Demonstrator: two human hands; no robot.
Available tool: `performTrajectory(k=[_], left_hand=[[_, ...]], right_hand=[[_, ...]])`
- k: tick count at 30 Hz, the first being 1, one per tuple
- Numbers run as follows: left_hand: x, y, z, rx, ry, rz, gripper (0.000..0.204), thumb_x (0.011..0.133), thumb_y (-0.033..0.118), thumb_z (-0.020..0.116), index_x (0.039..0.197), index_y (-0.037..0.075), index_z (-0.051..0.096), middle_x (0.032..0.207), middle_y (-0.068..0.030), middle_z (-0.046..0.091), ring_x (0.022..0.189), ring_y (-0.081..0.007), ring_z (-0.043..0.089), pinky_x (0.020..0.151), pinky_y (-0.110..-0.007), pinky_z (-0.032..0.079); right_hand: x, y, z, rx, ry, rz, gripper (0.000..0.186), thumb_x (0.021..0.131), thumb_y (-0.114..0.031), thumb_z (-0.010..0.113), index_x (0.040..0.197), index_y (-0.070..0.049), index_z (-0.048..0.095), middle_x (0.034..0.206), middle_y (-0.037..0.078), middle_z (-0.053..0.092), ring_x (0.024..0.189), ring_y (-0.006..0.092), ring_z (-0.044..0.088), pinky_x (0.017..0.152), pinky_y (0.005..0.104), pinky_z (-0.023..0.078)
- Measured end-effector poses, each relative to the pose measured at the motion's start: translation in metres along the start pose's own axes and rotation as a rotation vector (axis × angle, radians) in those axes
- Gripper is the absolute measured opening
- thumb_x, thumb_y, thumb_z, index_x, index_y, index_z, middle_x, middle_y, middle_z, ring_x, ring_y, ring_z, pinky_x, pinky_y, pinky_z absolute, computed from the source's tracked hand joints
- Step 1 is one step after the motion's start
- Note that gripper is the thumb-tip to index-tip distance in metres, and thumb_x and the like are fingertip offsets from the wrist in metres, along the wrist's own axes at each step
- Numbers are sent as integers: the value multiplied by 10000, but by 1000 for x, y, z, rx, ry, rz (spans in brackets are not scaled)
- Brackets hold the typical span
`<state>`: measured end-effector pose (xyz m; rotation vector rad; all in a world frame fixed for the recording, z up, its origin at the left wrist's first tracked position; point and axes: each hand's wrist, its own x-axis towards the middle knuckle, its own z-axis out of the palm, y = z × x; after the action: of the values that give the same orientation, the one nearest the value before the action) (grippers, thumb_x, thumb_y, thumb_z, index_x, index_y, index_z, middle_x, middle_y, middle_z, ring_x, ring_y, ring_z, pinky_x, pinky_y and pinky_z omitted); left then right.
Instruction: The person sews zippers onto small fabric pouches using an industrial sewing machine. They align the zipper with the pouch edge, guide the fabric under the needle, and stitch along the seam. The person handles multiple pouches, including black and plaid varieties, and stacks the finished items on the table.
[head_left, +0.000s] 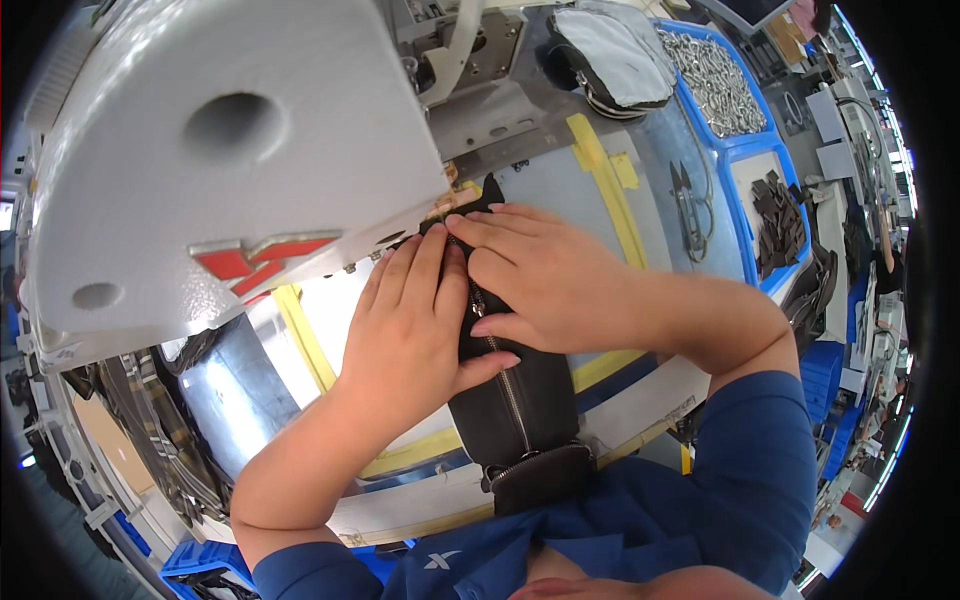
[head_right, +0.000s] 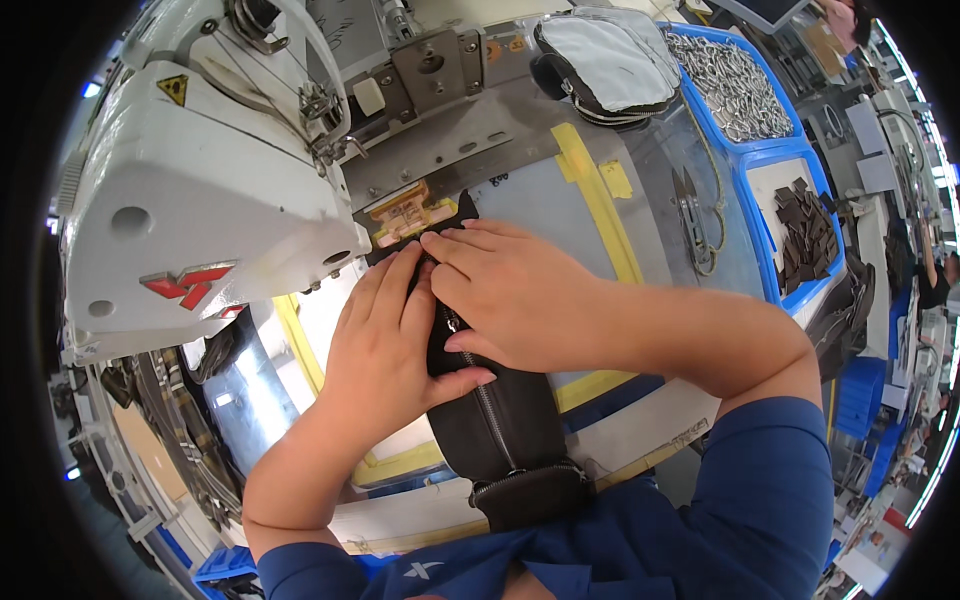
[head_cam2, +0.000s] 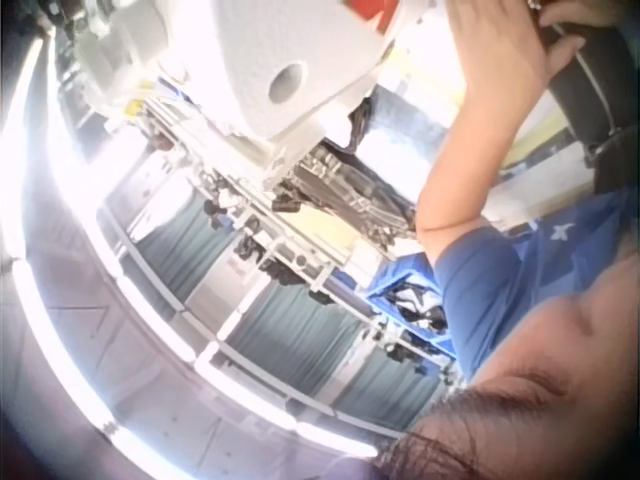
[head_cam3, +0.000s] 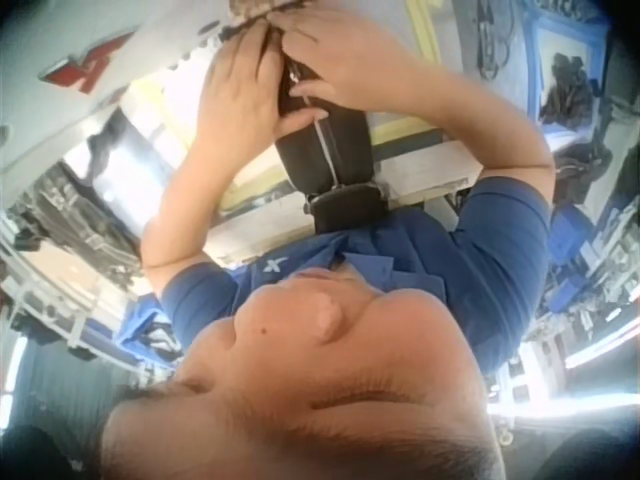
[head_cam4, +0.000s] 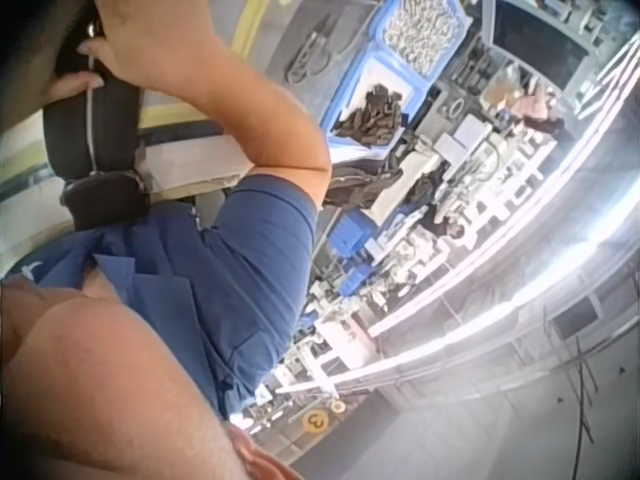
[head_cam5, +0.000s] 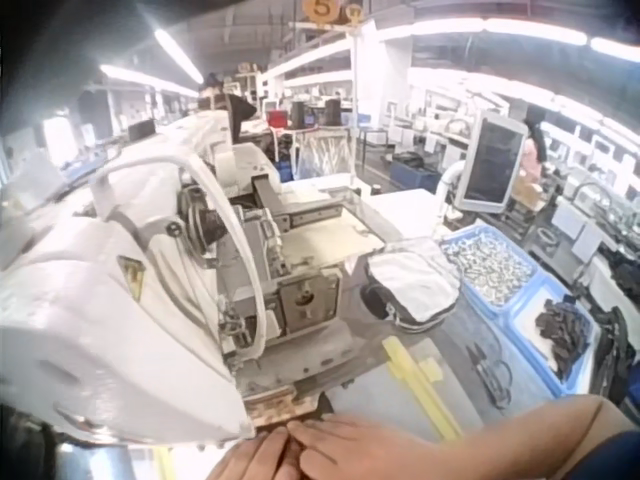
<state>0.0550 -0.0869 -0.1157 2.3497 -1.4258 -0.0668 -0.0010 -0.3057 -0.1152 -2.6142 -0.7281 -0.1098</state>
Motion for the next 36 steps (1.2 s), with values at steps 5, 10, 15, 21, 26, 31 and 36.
performTrajectory(k=[5,10,15,21,26,31,36], left_hand=[[0,0,2,7,13,-2,1050,663,562,915,1396,-102,562,1459,-287,549,1305,-466,570,1128,-535,468],[-1,1,2,22,0,-8,1071,669,592,916,1406,-96,556,1483,-285,528,1318,-465,555,1132,-537,464],[-1,1,4,36,8,2,1058,679,590,912,1401,-98,557,1481,-289,527,1317,-469,555,1130,-541,465],[-3,2,3,34,32,6,1031,653,547,913,1371,-111,576,1435,-291,561,1288,-469,582,1108,-540,483],[-1,3,3,25,25,-1,1019,660,534,913,1386,-97,576,1461,-277,557,1309,-462,570,1119,-539,466],[-3,-1,8,31,-13,25,1050,659,537,931,1421,-72,539,1570,-299,480,1383,-495,502,1164,-555,411],[-10,0,8,90,-26,-3,1086,704,551,902,1479,-89,491,1605,-279,465,1405,-500,479,1193,-557,382]], right_hand=[[-2,0,0,13,-9,-1,625,880,-364,811,1281,73,613,1418,297,621,1372,411,586,1217,502,419],[-4,-2,1,63,8,28,634,870,-358,822,1260,95,608,1431,306,597,1362,427,582,1211,477,433],[-6,-1,3,63,6,29,633,868,-349,824,1253,103,605,1441,310,585,1369,432,568,1208,466,437],[-4,-2,4,108,17,29,568,842,-318,850,1171,80,612,1457,322,574,1352,462,573,1186,502,455],[-4,-4,0,86,24,44,541,849,-327,842,1161,62,631,1446,302,589,1346,443,583,1166,483,470],[-5,7,-5,110,43,-13,521,880,-341,815,1188,49,658,1322,239,667,1289,401,627,1115,459,499],[-25,10,-55,82,43,343,429,931,-376,779,1157,-22,695,1227,168,708,1140,365,678,995,466,538]])
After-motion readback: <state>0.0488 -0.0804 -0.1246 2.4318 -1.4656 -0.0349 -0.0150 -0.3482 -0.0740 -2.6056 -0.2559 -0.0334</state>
